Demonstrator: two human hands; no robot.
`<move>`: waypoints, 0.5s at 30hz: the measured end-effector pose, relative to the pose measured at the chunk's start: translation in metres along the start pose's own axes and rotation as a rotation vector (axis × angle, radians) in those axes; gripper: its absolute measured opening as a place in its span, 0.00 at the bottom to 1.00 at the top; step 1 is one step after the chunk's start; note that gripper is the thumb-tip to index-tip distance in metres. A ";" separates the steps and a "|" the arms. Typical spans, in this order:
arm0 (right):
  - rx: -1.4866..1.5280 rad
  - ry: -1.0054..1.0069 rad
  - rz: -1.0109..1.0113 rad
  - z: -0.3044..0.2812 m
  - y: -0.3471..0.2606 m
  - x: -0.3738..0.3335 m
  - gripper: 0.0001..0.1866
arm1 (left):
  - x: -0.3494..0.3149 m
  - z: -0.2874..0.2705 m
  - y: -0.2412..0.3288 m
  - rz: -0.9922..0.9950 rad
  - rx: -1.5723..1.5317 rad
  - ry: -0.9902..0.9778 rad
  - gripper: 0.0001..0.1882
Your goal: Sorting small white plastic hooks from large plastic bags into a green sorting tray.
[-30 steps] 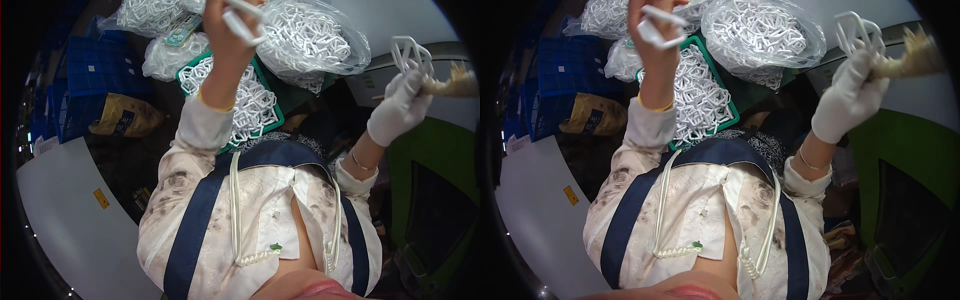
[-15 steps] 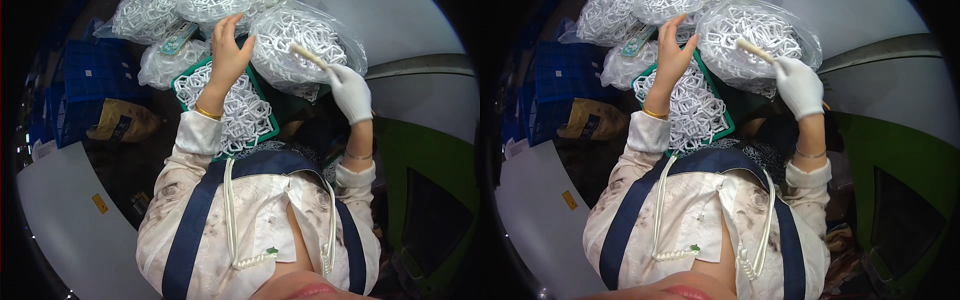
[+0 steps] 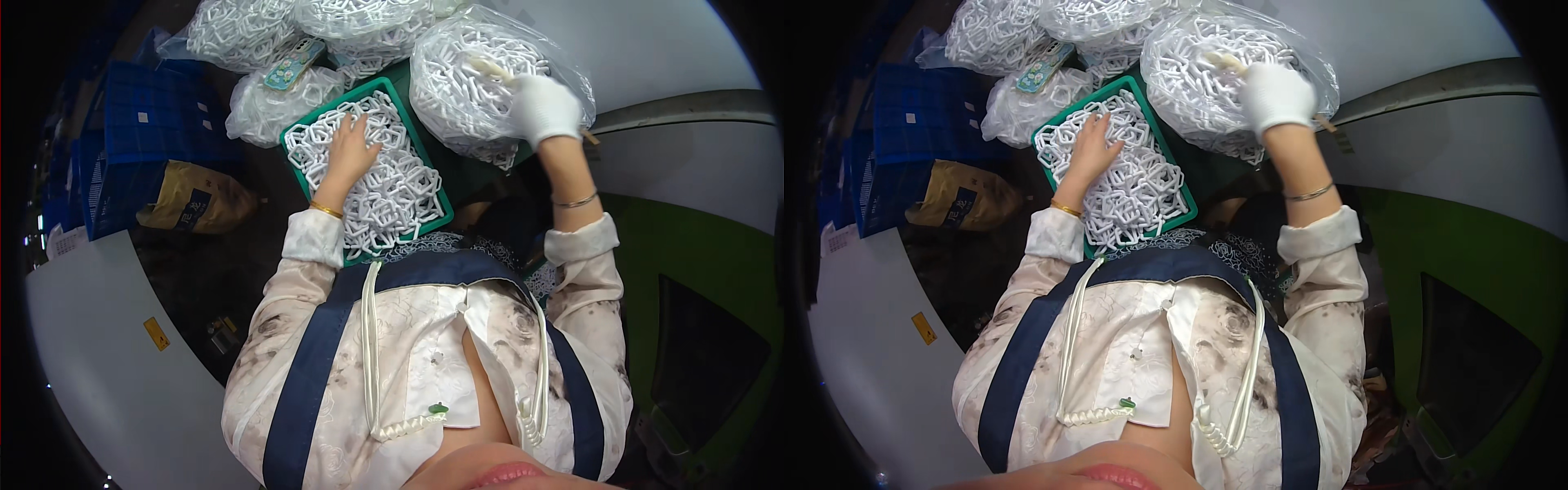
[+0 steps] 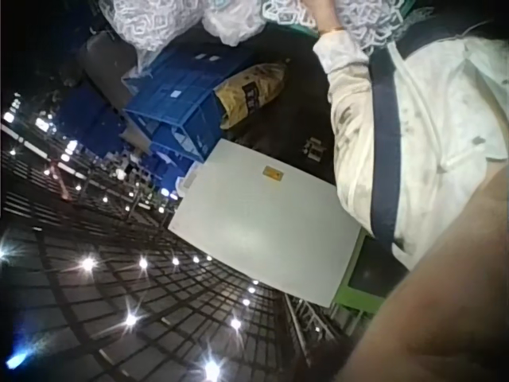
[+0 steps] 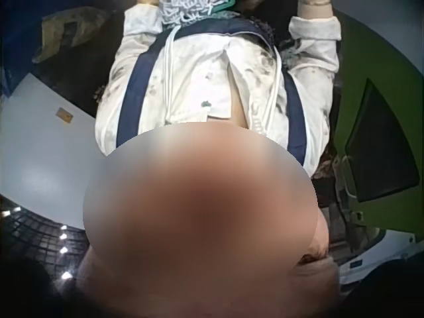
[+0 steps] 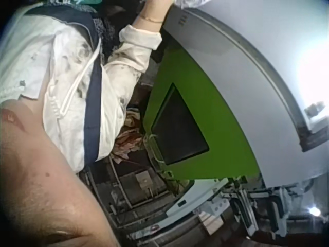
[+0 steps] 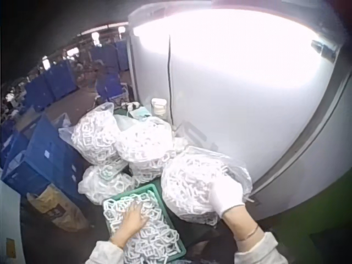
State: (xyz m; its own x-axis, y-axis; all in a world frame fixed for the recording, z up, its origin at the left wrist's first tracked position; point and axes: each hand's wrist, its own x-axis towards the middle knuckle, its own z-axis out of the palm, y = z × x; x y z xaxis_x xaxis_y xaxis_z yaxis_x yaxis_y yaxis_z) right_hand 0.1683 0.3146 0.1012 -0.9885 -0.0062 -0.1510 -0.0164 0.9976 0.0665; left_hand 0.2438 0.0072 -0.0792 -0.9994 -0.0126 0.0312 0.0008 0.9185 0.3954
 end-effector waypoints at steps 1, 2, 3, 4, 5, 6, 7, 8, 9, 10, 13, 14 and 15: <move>-0.005 -0.033 -0.068 0.000 -0.013 -0.006 0.15 | -0.002 0.003 0.001 0.002 0.013 -0.004 0.37; 0.003 -0.022 -0.048 -0.001 -0.018 -0.010 0.15 | -0.003 0.006 0.002 0.005 0.026 -0.009 0.39; 0.001 -0.020 -0.051 -0.005 -0.016 -0.015 0.15 | -0.003 0.008 0.001 0.008 0.037 -0.015 0.41; 0.021 -0.017 -0.052 -0.011 -0.011 -0.019 0.15 | -0.001 0.009 -0.003 -0.011 0.024 -0.017 0.40; 0.039 -0.015 -0.047 -0.013 -0.002 -0.021 0.15 | 0.000 0.005 -0.002 -0.013 0.021 -0.016 0.40; -0.003 -0.057 0.052 -0.011 0.015 -0.014 0.16 | 0.002 0.001 -0.001 0.005 0.062 -0.055 0.38; -0.009 -0.049 0.136 -0.013 0.032 -0.010 0.16 | 0.004 -0.002 0.001 0.028 0.102 -0.095 0.36; -0.048 -0.052 0.168 -0.015 0.039 -0.009 0.16 | 0.004 -0.001 -0.005 0.056 0.127 -0.056 0.32; -0.087 -0.054 0.200 -0.018 0.045 -0.010 0.17 | 0.006 0.001 -0.011 0.050 0.129 -0.052 0.32; -0.088 -0.054 0.196 -0.021 0.051 -0.014 0.17 | 0.006 0.002 -0.015 0.085 0.126 -0.032 0.28; 0.010 0.040 0.192 -0.026 0.062 -0.036 0.17 | 0.007 0.014 -0.038 0.117 0.041 -0.004 0.21; 0.100 0.112 0.206 -0.021 0.065 -0.042 0.17 | 0.010 0.019 -0.043 0.135 -0.049 -0.004 0.18; 0.192 0.182 0.222 -0.016 0.067 -0.050 0.17 | 0.013 0.024 -0.047 0.125 -0.044 -0.016 0.18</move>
State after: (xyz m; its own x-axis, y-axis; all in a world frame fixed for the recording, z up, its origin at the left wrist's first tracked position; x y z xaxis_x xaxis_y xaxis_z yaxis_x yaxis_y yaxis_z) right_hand 0.2139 0.3810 0.1290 -0.9756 0.2180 0.0258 0.2139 0.9705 -0.1114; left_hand 0.2304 -0.0267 -0.1192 -0.9919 0.1076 0.0682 0.1265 0.8942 0.4293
